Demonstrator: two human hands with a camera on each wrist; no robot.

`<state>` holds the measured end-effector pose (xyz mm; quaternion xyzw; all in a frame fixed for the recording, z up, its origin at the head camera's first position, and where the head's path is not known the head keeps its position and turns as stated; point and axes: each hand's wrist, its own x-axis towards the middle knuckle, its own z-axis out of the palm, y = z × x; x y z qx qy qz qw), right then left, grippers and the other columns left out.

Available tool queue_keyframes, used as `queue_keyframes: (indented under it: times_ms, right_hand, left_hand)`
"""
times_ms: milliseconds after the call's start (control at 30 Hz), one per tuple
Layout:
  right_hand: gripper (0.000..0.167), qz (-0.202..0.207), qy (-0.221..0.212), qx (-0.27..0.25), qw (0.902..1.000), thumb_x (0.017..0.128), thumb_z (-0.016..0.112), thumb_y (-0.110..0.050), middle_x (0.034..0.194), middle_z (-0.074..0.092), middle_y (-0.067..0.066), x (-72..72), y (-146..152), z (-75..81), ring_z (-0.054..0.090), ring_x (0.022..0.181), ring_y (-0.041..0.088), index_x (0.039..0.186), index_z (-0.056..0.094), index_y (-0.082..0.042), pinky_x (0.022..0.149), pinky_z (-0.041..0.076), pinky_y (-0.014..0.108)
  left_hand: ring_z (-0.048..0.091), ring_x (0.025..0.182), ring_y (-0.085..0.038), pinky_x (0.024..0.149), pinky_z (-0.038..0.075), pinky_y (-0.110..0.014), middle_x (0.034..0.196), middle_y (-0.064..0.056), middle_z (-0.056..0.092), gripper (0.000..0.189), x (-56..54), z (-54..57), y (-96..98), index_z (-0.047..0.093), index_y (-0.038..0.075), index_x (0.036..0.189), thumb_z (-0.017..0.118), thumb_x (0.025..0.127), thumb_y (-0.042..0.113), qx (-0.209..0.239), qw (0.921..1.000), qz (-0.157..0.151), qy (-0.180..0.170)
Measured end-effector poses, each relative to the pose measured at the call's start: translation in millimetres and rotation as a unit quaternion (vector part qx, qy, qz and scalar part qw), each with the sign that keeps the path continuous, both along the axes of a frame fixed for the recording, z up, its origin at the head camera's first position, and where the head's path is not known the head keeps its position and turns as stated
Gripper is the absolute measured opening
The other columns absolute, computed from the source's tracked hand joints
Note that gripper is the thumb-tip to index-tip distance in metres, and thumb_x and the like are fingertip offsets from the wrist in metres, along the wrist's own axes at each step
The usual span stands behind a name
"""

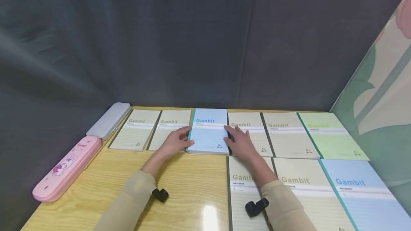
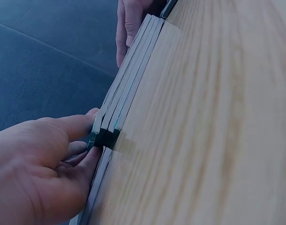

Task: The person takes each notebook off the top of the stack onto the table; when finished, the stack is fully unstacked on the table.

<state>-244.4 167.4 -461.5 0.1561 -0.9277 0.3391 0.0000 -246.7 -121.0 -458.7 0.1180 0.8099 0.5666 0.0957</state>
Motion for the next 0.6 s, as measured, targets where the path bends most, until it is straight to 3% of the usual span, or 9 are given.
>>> queue_keyframes:
  times_ms: [267, 467, 600]
  right_hand:
    - [0.057, 0.015, 0.026, 0.009, 0.9995, 0.107, 0.052, -0.025, 0.154, 0.041, 0.025, 2.1, 2, -4.0, 0.02, 0.149, 0.044, 0.156, 0.036, -0.002, 0.117, 0.001, 0.068]
    - [0.054, 0.02, 0.035, 0.018, 0.999, 0.107, 0.052, -0.022, 0.155, 0.04, 0.02, 4.0, 1, -3.9, 0.02, 0.149, 0.044, 0.155, 0.039, -0.002, 0.117, 0.002, 0.068]
    - [0.054, 0.014, 0.032, 0.028, 0.999, 0.106, 0.052, -0.022, 0.157, 0.038, 0.018, 4.4, 1, -3.1, 0.019, 0.15, 0.043, 0.155, 0.039, -0.003, 0.117, 0.001, 0.067]
  left_hand:
    - [0.047, 0.136, -0.035, 0.098, 0.053, -0.038, 0.15, -0.018, 0.047, 0.061, 3.9, 7.6, 1.2, 0.047, 0.002, 0.15, 0.071, 0.094, 0.003, -0.019, 0.9983, 0.051, -0.02]
    - [0.056, 0.124, -0.031, 0.086, 0.058, -0.034, 0.137, -0.016, 0.057, 0.06, 7.1, 12.7, -1.4, 0.051, 0.006, 0.148, 0.072, 0.092, 0.0, -0.018, 0.9964, 0.068, -0.047]
    - [0.057, 0.113, -0.027, 0.081, 0.056, -0.032, 0.125, -0.012, 0.058, 0.056, 7.7, 14.4, -4.1, 0.057, 0.007, 0.144, 0.074, 0.091, 0.0, -0.031, 0.9964, 0.068, -0.039]
